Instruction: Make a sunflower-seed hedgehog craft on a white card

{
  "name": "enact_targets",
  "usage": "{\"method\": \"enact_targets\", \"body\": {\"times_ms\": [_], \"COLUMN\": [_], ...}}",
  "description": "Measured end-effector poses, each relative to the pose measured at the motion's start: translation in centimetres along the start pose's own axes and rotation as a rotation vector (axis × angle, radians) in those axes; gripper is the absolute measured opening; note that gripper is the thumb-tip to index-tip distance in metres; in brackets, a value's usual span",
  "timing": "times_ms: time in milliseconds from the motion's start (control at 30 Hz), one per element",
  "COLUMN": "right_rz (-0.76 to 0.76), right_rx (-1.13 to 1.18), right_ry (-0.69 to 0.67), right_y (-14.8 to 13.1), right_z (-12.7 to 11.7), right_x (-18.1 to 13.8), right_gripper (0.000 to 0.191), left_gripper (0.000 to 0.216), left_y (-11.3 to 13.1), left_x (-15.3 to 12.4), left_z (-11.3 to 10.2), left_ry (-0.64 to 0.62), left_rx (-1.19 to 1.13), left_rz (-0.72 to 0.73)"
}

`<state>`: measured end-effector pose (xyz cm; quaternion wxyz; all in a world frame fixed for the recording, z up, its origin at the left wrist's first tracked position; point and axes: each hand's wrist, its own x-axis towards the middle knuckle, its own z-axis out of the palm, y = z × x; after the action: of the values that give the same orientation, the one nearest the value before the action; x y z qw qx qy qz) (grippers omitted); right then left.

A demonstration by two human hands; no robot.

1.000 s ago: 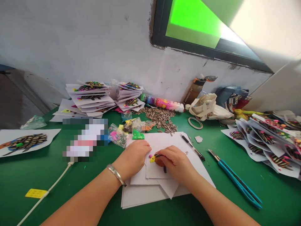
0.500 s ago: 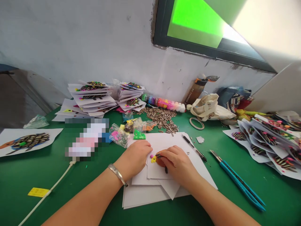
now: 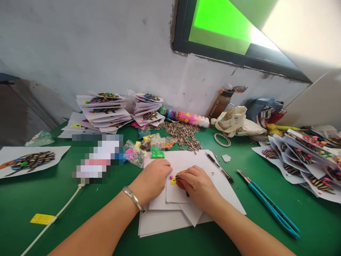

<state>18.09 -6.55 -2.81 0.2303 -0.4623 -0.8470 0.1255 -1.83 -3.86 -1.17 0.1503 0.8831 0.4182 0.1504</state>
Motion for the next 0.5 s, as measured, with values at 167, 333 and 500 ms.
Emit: {"method": "enact_targets", "body": {"times_ms": [167, 333, 500], "right_rz": [0.016, -0.011, -0.084], "right_rx": [-0.001, -0.014, -0.062], "right_ry": [-0.010, 0.014, 0.040], "right_y": [0.33, 0.53, 0.35], "right_z": [-0.26, -0.04, 0.25], "right_x": [-0.13, -0.31, -0.18], "right_gripper": [0.034, 0.033, 0.028], "left_gripper": [0.026, 0.026, 0.026], "left_y": [0.03, 0.03, -0.06], "left_x": [-0.06, -0.07, -0.04], "left_z": [0.00, 0.06, 0.10], "left_ry": [-0.010, -0.006, 0.002], "left_rx": [0.000, 0.003, 0.017], "left_rz": [0.000, -0.005, 0.012]}}
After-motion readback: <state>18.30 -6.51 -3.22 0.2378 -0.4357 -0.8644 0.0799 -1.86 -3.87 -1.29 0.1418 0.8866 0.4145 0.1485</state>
